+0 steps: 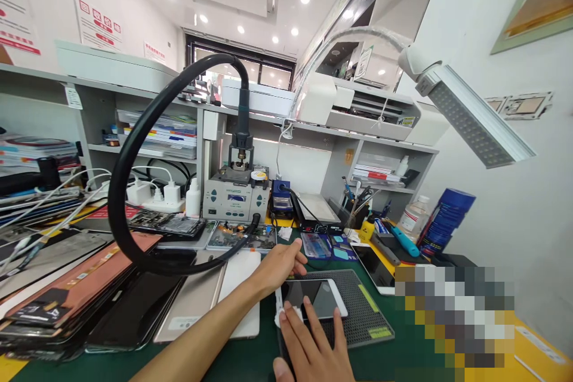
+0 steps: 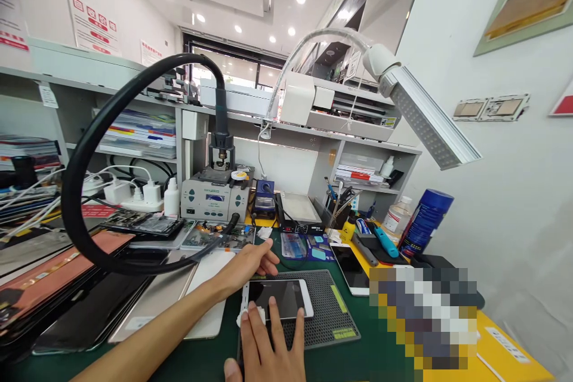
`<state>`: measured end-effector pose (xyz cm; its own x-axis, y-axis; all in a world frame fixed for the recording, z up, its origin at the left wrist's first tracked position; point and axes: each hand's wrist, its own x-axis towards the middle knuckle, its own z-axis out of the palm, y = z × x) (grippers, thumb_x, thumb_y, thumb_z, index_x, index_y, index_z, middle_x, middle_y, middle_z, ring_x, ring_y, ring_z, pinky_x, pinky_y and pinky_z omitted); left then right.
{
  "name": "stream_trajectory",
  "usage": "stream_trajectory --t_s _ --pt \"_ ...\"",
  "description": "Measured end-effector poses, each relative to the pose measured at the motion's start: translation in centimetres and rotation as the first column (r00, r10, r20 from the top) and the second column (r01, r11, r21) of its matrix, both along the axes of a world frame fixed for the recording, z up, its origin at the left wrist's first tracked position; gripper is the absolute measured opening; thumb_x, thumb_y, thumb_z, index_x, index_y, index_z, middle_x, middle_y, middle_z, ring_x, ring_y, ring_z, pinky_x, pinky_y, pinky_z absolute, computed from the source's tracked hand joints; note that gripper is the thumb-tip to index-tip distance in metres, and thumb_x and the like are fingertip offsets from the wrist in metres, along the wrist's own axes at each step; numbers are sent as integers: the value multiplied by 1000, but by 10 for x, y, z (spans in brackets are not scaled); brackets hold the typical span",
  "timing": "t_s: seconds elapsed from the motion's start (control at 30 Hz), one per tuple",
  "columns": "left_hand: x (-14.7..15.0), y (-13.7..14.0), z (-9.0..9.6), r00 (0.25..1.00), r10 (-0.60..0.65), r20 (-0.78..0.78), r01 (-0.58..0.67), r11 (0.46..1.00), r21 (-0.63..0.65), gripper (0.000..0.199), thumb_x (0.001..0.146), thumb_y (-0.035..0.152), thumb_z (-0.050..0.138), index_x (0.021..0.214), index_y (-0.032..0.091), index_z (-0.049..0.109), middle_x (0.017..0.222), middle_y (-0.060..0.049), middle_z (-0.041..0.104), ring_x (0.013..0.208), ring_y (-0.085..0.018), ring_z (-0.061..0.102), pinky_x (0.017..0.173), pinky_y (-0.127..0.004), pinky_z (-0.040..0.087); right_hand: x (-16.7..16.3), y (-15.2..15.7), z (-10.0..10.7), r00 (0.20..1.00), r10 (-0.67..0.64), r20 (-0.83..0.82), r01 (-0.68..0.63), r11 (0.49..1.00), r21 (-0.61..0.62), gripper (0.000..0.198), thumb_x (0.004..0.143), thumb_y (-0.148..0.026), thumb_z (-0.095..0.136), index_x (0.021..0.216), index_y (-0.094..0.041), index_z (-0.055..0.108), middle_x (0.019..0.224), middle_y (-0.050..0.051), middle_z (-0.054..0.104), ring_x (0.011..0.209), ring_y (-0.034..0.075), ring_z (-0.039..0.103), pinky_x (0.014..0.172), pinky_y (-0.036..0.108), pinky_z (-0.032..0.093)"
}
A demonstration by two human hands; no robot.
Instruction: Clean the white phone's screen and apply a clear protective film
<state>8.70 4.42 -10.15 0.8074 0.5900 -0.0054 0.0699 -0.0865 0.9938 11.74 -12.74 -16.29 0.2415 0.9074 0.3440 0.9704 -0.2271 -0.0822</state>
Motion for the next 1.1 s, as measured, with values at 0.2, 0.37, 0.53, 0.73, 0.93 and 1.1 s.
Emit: stream_trajectory --t_s 0.2,0.37,0.53,0.73,0.93,1.1 --pt "0 -1 1 1000 8 9 -8 1000 12 68 84 74 42 81 13 72 79 -12 75 80 -25 66 79 -35 49 6 11 26 985 123 -119 -144 971 -191 50 100 -55 30 145 -39 43 150 -7 37 139 43 35 105 81 21" --pt "0 -2 3 1000 19 16 -19 1000 14 67 84 72 42 80 12 72 78 -13 75 79 -26 66 79 -37 49 4 20 48 979 114 -169 -151 963 -222 53 102 -53 24 149 -34 39 154 -7 32 144 41 25 109 79 10" --pt "0 -2 2 999 19 28 -19 1000 -8 68 83 73 43 80 11 71 77 -14 74 75 -25 66 77 -36 49 -5 25 59 977 79 -196 -116 975 -187 53 102 -51 26 148 -32 42 154 -4 37 144 38 27 112 75 7" --pt "2 -1 -2 999 23 43 -22 999 -42 68 83 73 45 79 10 71 76 -14 73 71 -23 65 75 -36 50 -4 29 65 973 60 -224 -99 981 -165 54 103 -50 23 148 -31 43 154 -3 38 145 36 27 112 74 4" --pt "2 -2 1 999 34 33 -32 998 -53 69 81 74 46 79 9 71 78 -15 74 72 -23 65 75 -35 49 -2 28 72 962 -3 -273 -74 959 -273 57 102 -48 17 151 -27 36 158 -5 28 148 34 18 112 72 -6" --pt "4 0 0 999 42 18 -41 998 -45 69 82 73 46 79 9 72 81 -15 74 72 -22 64 73 -34 47 0 26 78 953 -73 -294 -37 936 -351 60 102 -49 9 153 -27 30 159 -7 22 149 31 12 113 68 -11"
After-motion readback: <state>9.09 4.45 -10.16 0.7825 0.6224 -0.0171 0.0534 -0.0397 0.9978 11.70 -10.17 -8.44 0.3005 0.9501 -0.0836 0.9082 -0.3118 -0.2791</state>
